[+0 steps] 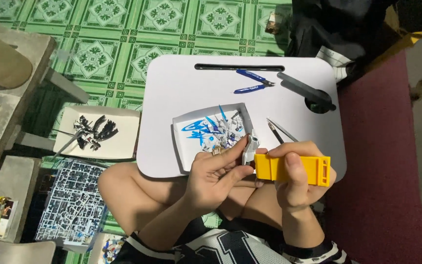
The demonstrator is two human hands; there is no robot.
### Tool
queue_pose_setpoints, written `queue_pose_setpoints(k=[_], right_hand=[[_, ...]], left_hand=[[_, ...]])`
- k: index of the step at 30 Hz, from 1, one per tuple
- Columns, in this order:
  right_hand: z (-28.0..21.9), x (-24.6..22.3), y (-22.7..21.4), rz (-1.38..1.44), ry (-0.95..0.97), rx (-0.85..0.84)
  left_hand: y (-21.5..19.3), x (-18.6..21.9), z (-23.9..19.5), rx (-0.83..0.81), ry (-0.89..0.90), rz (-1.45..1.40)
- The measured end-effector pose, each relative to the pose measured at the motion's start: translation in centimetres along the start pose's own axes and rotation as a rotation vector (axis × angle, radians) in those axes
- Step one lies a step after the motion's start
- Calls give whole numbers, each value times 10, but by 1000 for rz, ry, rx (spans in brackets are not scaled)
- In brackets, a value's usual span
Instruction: The person assembles a small model kit by hand, picking up small parts and fitting them together. They then use a yellow plastic tool to press and adjust the assembled piece, repeating the action on different sides.
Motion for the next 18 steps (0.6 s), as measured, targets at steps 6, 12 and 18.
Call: queue_pose_setpoints(k=[6,12,18], right_hand=[[-2,13,-7,16,1,18],[-9,10,-6,-132,-72,8],[-14,16,-5,-137,-121,-6]], left_hand=[[-8,10,5,136,167,204],[-15,0,-2,164,107,240],[-12,-2,-1,131,92,420]])
Point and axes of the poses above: each hand's wrist, its own z-axis towards the middle knuckle, its own y-axis out of the palm, x = y × z, the point moved 9 cm from there along z, towards the middle knuckle, and after that the axes turned 13 degrees about y, right-handed, at the moved point
